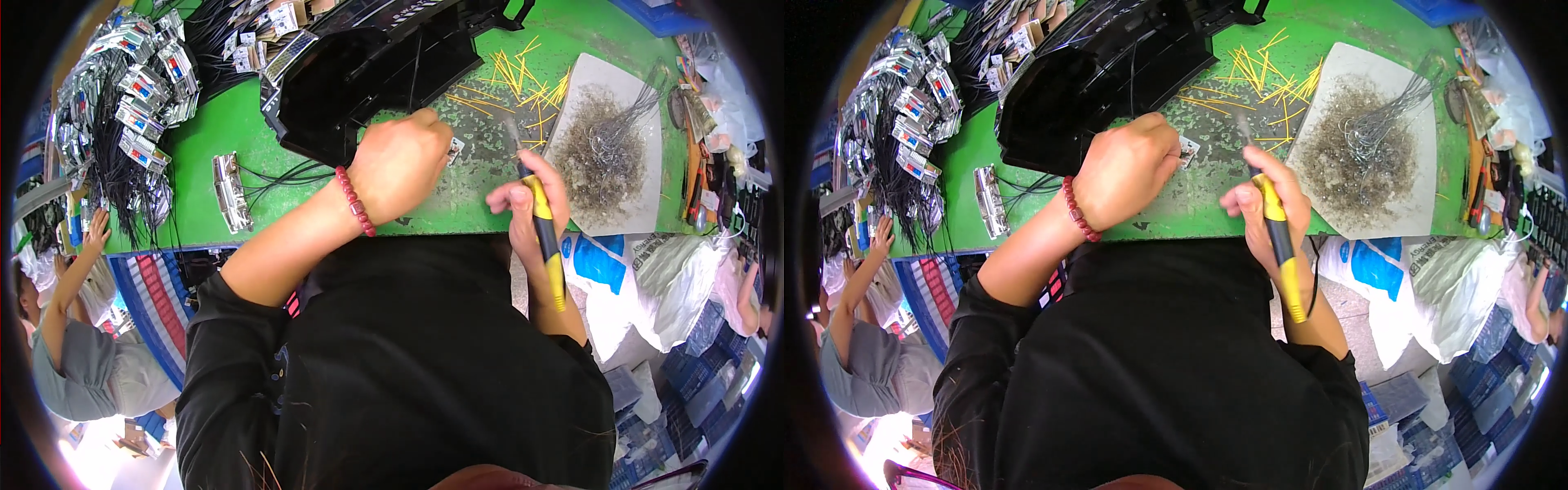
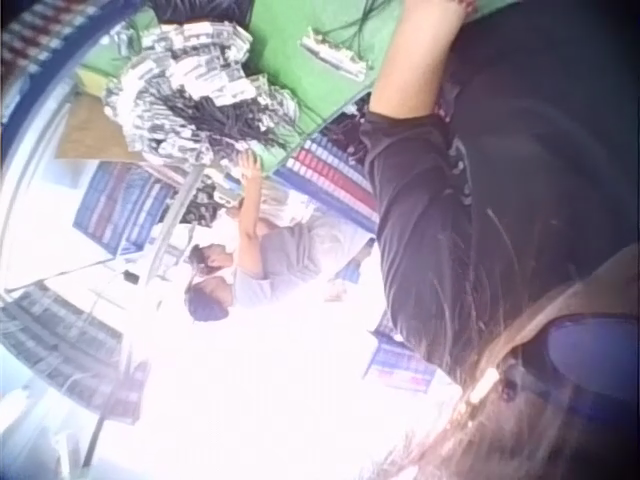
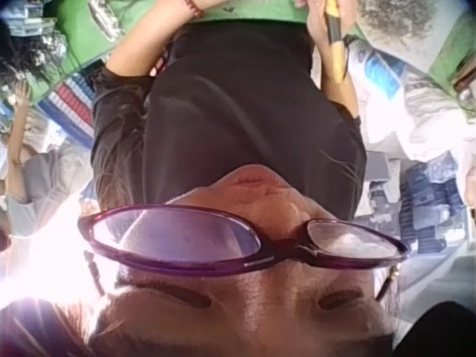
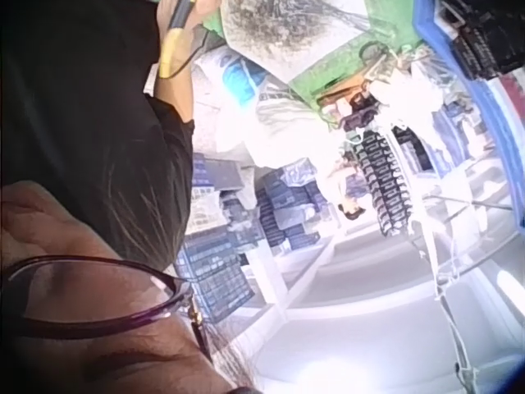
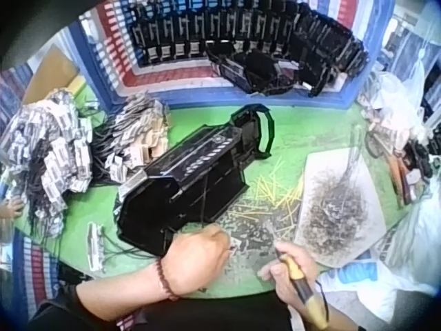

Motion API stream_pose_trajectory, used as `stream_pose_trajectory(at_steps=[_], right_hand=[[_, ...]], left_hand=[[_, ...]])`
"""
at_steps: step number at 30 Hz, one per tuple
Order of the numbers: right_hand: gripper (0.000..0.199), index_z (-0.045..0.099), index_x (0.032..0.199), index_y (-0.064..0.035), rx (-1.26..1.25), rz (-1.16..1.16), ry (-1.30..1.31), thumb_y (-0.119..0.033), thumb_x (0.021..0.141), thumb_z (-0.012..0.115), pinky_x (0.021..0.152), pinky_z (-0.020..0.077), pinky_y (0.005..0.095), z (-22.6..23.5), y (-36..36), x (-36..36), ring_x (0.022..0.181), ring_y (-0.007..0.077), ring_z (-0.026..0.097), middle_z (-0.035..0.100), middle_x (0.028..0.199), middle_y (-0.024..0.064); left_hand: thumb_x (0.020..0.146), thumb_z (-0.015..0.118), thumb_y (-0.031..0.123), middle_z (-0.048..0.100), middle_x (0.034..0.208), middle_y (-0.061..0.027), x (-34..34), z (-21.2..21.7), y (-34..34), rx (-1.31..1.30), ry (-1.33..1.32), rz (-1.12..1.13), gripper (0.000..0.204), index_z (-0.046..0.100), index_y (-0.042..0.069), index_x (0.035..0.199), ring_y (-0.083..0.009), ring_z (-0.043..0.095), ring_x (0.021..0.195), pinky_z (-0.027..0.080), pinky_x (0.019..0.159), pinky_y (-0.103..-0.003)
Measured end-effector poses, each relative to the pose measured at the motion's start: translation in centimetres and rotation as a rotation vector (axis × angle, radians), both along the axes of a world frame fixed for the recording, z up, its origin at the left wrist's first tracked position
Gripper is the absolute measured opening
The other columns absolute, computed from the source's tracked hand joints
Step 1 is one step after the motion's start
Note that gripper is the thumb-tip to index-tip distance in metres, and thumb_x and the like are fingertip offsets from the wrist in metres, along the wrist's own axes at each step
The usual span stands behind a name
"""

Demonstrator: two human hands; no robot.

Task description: The person solders wires onto a circuit board using a soldering iron, then places the assembly inside a toy car body and solders another wire to the board.

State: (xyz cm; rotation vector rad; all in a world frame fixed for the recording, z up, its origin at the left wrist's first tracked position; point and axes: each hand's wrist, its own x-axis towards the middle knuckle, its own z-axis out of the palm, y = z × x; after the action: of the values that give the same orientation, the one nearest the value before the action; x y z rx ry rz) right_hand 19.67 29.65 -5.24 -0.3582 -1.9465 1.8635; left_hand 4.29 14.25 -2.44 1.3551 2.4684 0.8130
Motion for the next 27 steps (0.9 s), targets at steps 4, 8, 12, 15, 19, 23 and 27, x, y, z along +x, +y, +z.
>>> stream_pose_trajectory(at_steps=[4,8,12,15,19,23,27], right_hand=[[0.017,0.065,0.108,-0.002,0.204,0.031,-0.079,-0.007,0.091,0.066,0.049,0.0484,0.0231,0.3,0.3,-0.6,0.055,0.0105,0.061,0.066,0.078,0.008],[0.032,0.063,0.107,-0.0064,0.574,0.057,0.178,0.006,0.079,0.071,0.061,0.0516,0.0294,0.2,0.5,-3.2,0.07,0.0203,0.066,0.069,0.086,0.0092],[0.05,0.058,0.116,-0.0155,0.915,0.273,0.335,0.003,0.071,0.071,0.068,0.0468,0.0372,0.5,0.8,-5.4,0.069,0.0242,0.059,0.062,0.082,0.0022],[0.047,0.058,0.112,-0.0121,0.91,0.186,0.428,0.004,0.07,0.072,0.066,0.0485,0.0365,0.9,0.4,-6.2,0.064,0.0242,0.06,0.063,0.076,0.003],[0.044,0.054,0.109,-0.0055,0.756,0.095,0.329,0.014,0.074,0.071,0.071,0.0545,0.0331,3.8,-1.0,-4.6,0.076,0.0243,0.067,0.068,0.087,0.0135],[0.045,0.048,0.114,-0.0017,0.529,0.084,0.378,0.011,0.078,0.07,0.072,0.0537,0.0289,5.8,-3.3,-6.1,0.081,0.0179,0.066,0.066,0.093,0.0124],[0.043,0.05,0.112,-0.0015,0.306,0.068,0.488,0.013,0.077,0.07,0.074,0.056,0.0294,7.5,-3.3,-6.9,0.081,0.0186,0.068,0.064,0.095,0.0124]], left_hand=[[0.081,0.064,0.01,0.06,0.085,-0.0122,-0.1,-0.2,0.0,-0.022,0.008,-0.044,0.008,0.061,0.003,0.082,-0.0343,0.062,0.076,0.052,0.065,-0.043],[0.08,0.064,0.008,0.06,0.084,-0.0123,-0.2,0.2,-0.1,-0.016,-0.021,-0.023,0.007,0.061,0.002,0.081,-0.0356,0.062,0.077,0.051,0.067,-0.043],[0.079,0.064,0.007,0.061,0.084,-0.013,-0.6,1.1,-0.5,0.075,-0.155,-0.003,0.006,0.061,0.001,0.081,-0.0363,0.061,0.077,0.05,0.068,-0.043],[0.077,0.067,0.005,0.062,0.091,-0.0157,-0.7,2.3,-1.0,0.21,-0.236,0.019,0.012,0.063,0.001,0.087,-0.0349,0.062,0.082,0.051,0.069,-0.042],[0.066,0.076,0.007,0.058,0.113,-0.0114,1.1,5.8,-2.9,0.283,0.124,-0.002,0.039,0.063,0.007,0.102,-0.03,0.064,0.089,0.054,0.075,-0.038],[0.065,0.07,-0.004,0.064,0.102,-0.0092,0.8,4.2,-2.8,0.394,0.264,0.076,0.039,0.065,0.004,0.103,-0.0262,0.067,0.084,0.056,0.068,-0.034],[0.064,0.07,-0.006,0.067,0.106,-0.0116,0.9,6.5,-2.9,0.405,0.357,0.107,0.047,0.065,0.001,0.11,-0.0261,0.068,0.088,0.058,0.071,-0.033]])
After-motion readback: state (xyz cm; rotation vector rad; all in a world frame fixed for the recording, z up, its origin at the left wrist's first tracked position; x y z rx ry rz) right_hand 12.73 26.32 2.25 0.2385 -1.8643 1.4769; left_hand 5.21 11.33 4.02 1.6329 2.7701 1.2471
